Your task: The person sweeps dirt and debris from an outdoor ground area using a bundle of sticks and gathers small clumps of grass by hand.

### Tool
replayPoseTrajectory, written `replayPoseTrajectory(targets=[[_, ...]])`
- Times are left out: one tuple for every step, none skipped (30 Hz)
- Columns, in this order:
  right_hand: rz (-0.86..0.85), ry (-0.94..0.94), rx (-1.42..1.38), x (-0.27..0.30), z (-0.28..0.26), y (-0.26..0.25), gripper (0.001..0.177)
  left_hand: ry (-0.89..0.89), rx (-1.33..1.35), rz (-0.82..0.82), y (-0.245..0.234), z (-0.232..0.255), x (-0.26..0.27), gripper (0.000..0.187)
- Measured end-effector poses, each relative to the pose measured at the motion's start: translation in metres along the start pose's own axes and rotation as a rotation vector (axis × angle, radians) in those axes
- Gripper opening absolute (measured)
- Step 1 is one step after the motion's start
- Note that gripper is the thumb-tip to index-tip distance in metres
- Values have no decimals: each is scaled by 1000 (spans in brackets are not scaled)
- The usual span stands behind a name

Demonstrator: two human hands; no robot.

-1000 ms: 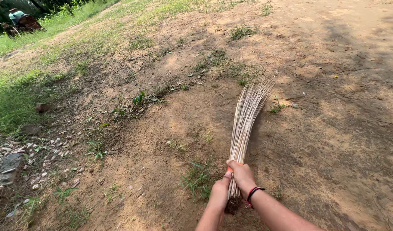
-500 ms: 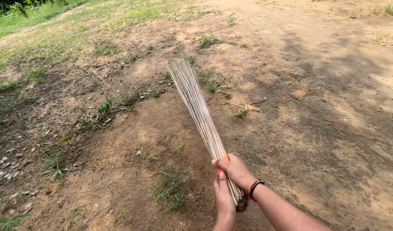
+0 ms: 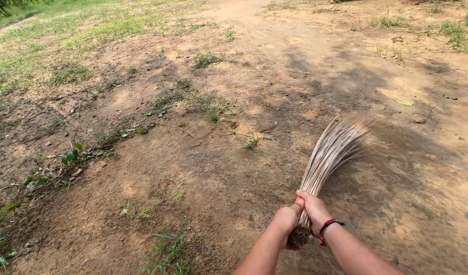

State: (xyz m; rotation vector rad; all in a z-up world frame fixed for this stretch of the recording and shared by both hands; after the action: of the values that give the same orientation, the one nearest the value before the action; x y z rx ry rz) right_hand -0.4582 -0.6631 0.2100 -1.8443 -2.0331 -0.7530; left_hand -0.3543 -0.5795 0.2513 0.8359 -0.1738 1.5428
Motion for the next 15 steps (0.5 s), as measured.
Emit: replayPoseTrajectory(targets=[[-98,117,101,5,-8,23,28,-12,139,62,-7,-5,12,62],[-194,235,201,11,-16,59,27,-8,222,119,-20,-3,23,62],[-329,207,300,24,-20,92,29,10,235,232,-38,2,36,62],[-463,177,397,39,-24,122,31,28,244,356,-57,6,50,62],[-504,173,459,54,-26,151,30,47,239,476,-77,13,63,62],[-545,167,520,70,-25,175,30,73,219,559,-95,17,73,63],[-588,140,489,86,-23,190,30,94,196,630,-111,16,81,64],[-631,113,457,100,-19,203,30,102,161,695,-125,14,84,65],[-668,82,432,109,-18,209,30,243,168,688,-132,8,81,66],[-644,21,431,114,-18,212,32,383,174,679,-139,1,79,68],[-614,-40,434,117,-18,211,33,523,185,663,-142,-2,74,70],[-585,-102,438,117,-19,210,34,496,129,566,-143,-1,69,69],[-489,-84,345,116,-20,202,32,463,77,470,-140,-1,68,68],[-392,-68,252,114,-24,190,31,432,26,373,-135,1,70,68],[-297,-52,160,113,-26,178,29,369,22,314,-128,8,73,65]])
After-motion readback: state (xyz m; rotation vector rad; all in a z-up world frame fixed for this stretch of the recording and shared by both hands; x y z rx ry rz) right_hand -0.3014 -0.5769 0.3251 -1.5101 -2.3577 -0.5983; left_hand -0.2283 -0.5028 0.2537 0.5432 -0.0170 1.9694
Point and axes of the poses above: each hand's wrist, its own x-axis away from the middle knuckle, its own y-axis out of the palm, z = x × y, the point moved 1 cm from there along -x, towards the middle knuckle, and after that the axes turned 2 degrees about y, right-handed, at the moved point
